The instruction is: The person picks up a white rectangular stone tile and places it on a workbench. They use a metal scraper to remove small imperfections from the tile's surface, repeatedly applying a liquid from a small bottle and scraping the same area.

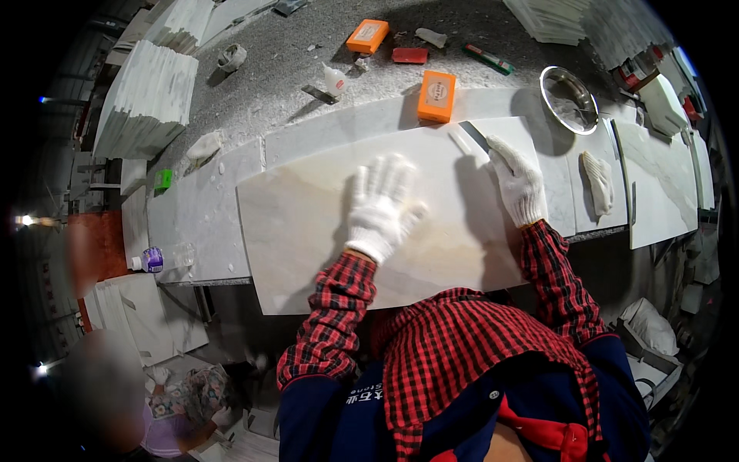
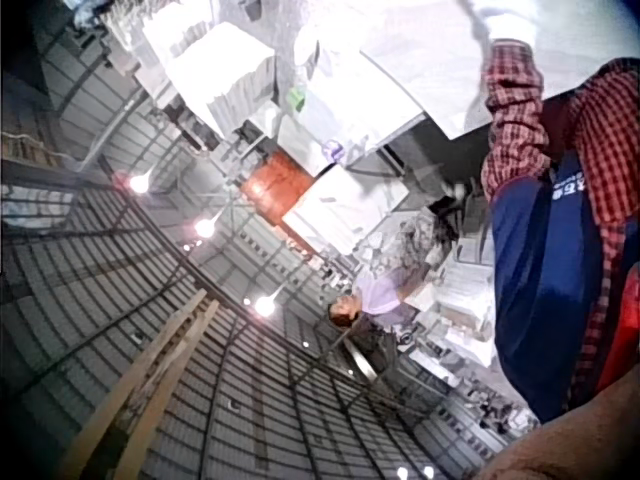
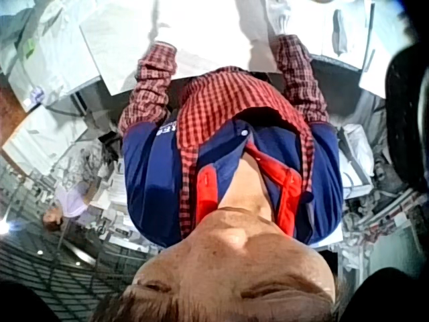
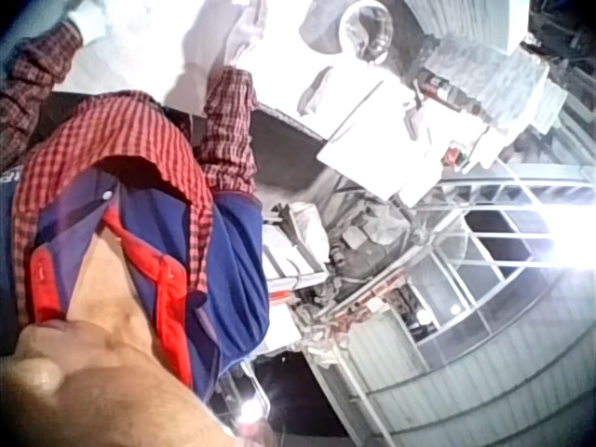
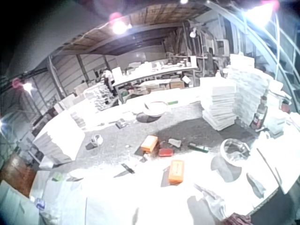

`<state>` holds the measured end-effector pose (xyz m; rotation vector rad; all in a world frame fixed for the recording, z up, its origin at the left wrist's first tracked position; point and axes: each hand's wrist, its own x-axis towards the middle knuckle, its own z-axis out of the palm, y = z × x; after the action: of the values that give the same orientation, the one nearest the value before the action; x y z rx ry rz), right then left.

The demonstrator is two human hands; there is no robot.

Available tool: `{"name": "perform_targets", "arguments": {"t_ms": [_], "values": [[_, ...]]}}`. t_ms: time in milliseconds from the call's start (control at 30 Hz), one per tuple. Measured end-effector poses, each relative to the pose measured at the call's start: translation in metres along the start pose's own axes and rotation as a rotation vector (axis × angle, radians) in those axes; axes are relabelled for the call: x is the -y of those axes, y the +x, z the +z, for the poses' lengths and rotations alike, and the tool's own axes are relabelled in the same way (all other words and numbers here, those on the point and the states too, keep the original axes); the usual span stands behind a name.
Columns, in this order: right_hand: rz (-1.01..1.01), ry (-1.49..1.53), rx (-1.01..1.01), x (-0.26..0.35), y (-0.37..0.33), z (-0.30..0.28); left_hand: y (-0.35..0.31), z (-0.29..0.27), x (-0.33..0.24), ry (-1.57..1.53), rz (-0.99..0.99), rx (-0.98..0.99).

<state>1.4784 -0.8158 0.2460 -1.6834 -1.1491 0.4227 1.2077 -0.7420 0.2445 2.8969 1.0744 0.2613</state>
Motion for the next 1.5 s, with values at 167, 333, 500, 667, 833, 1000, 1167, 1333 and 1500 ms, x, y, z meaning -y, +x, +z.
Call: {"name": "perform_targets", "arguments": {"t_ms": [167,333,500,667,833,1000,1167,1333,1500], "values": [[-0.028,-0.069,-0.001,-0.005,0.001,-0.003,-0.010,-0.012,0.018,0.078,-0.232,-0.059],[-0.059,-0.094,0.027,0.001,0.002,-0.001,0.005,0.003,-0.023,0.005,-0.163,-0.081],[0.011,0.032,0.035,-0.003,0.003,0.000,-0.008,0.005,0.001,0.105,-0.318,-0.118],[0.046,0.035,0.031,-0.008,0.000,-0.001,-0.042,-0.023,0.010,0.040,-0.341,-0.192],[0.001,0.030,0.018,-0.013,0.001,0.000,-0.059,-0.017,-0.030,-0.102,-0.120,-0.084],[-0.034,-0.039,0.016,-0.006,0.001,0.000,-0.054,-0.003,-0.031,-0.064,-0.057,0.007],[-0.002,-0.036,0.016,-0.007,0.001,-0.002,-0.029,-0.018,0.043,0.157,-0.249,-0.061],[0.001,-0.016,0.002,-0.011,0.000,0.000,-0.010,-0.022,0.024,0.099,-0.249,-0.158],[-0.024,0.014,0.017,-0.005,0.001,0.000,-0.007,-0.009,0.029,0.108,-0.327,-0.082]]}}
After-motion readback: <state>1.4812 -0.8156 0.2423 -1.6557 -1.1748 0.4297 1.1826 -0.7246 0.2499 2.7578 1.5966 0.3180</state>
